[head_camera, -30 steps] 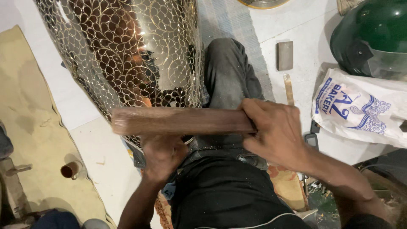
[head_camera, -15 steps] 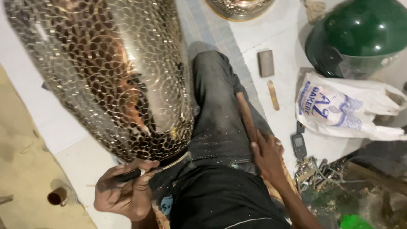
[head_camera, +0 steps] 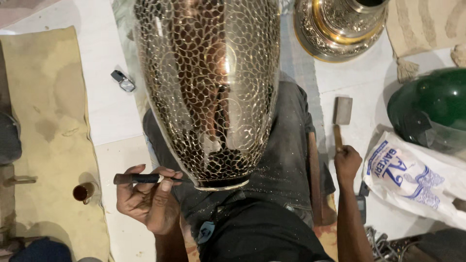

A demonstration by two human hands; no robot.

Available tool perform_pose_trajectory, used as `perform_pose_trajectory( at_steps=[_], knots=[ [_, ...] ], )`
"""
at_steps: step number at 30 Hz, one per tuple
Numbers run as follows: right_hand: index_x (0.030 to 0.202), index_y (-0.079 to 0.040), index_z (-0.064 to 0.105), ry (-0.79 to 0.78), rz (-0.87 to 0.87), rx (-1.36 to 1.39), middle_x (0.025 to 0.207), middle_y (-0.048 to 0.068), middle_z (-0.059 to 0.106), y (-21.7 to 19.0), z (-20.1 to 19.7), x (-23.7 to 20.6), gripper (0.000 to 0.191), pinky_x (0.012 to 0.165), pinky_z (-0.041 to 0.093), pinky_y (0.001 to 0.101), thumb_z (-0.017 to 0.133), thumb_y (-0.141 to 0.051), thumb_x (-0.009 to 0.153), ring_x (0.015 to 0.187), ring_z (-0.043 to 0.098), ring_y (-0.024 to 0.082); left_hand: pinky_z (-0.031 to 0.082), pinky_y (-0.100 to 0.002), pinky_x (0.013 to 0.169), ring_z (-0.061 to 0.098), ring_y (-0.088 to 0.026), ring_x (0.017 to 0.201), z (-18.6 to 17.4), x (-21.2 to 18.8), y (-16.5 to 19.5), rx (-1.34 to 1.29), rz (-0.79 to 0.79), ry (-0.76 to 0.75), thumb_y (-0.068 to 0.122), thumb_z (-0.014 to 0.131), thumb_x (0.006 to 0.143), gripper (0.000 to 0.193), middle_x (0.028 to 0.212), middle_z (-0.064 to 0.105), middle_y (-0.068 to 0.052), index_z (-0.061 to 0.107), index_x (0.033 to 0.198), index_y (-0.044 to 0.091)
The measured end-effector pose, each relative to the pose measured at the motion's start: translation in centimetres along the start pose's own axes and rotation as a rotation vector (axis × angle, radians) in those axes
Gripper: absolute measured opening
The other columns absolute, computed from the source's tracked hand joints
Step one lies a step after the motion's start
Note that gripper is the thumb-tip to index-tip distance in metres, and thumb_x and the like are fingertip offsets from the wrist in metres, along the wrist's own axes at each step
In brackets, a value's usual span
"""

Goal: The person sits on the floor with a large engraved brass vase held between the legs and hammers a chisel-like punch against its surface using a wooden mallet, working the patterned decoration. The person repositions the punch on the vase between strikes and continues hammering along the design.

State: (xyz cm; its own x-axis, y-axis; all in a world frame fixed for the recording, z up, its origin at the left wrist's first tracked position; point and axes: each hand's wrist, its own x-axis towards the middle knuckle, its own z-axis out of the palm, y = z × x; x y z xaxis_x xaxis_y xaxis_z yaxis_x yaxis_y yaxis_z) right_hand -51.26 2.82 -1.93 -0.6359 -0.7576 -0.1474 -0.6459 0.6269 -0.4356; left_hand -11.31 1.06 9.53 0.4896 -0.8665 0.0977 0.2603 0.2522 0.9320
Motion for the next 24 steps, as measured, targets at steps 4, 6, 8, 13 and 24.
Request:
perform_pose_trajectory(
  at_steps=[4,6,8,13,24],
  knots=[
    [0.117,-0.004,0.069,-0.103,-0.123,0.877,0.089,0.009,0.072,-5.3,0.8,-3.1,0.015,0.062,0.057,0.0396,0.058,-0.010,0.109,0.071,0.066,0.019,0.067,-0.034,0.068,0.076,-0.030,0.083,-2.3,1.8,-1.5,-0.129,0.035,-0.080,-0.012,0.062,0.093,0.041,0.096,0.074,-0.024,0.056,0.134,-0.009],
    [0.122,-0.001,0.067,-0.086,-0.395,0.758,0.085,0.009,0.073,-8.7,2.1,-4.6,0.021,0.078,0.048,0.0431,0.055,-0.002,0.105,0.068,0.067,0.015,0.065,-0.030,0.067,0.075,-0.028,0.082,-3.0,2.1,-2.1,-0.159,-0.055,-0.007,-0.013,0.062,0.095,0.043,0.096,0.073,-0.024,0.055,0.137,-0.008],
    [0.136,-0.004,0.061,-0.186,-0.484,0.835,0.082,0.007,0.070,-11.9,3.7,-6.1,0.034,0.078,0.045,0.0379,0.056,-0.001,0.102,0.069,0.064,0.011,0.065,-0.030,0.068,0.075,-0.028,0.081,-3.7,2.3,-2.3,-0.197,-0.090,0.039,-0.011,0.062,0.095,0.043,0.096,0.073,-0.024,0.054,0.137,-0.007],
    [0.123,-0.007,0.067,0.058,-1.040,0.835,0.070,0.000,0.061,-15.0,5.7,-9.2,0.020,0.049,0.047,0.0287,0.056,-0.007,0.106,0.058,0.055,0.010,0.065,-0.029,0.065,0.074,-0.028,0.079,-6.0,2.7,-1.4,-0.202,-0.001,0.056,-0.010,0.064,0.095,0.043,0.093,0.073,-0.025,0.054,0.138,-0.007],
    [0.087,-0.011,0.062,0.298,-1.428,0.630,0.067,-0.002,0.055,-16.6,5.0,-5.9,0.015,0.044,0.044,0.0261,0.055,-0.009,0.101,0.052,0.050,0.010,0.067,-0.030,0.071,0.076,-0.027,0.085,-8.8,3.7,-2.0,-0.322,-0.167,0.187,-0.009,0.063,0.098,0.042,0.100,0.071,-0.025,0.053,0.139,-0.008]
  ],
)
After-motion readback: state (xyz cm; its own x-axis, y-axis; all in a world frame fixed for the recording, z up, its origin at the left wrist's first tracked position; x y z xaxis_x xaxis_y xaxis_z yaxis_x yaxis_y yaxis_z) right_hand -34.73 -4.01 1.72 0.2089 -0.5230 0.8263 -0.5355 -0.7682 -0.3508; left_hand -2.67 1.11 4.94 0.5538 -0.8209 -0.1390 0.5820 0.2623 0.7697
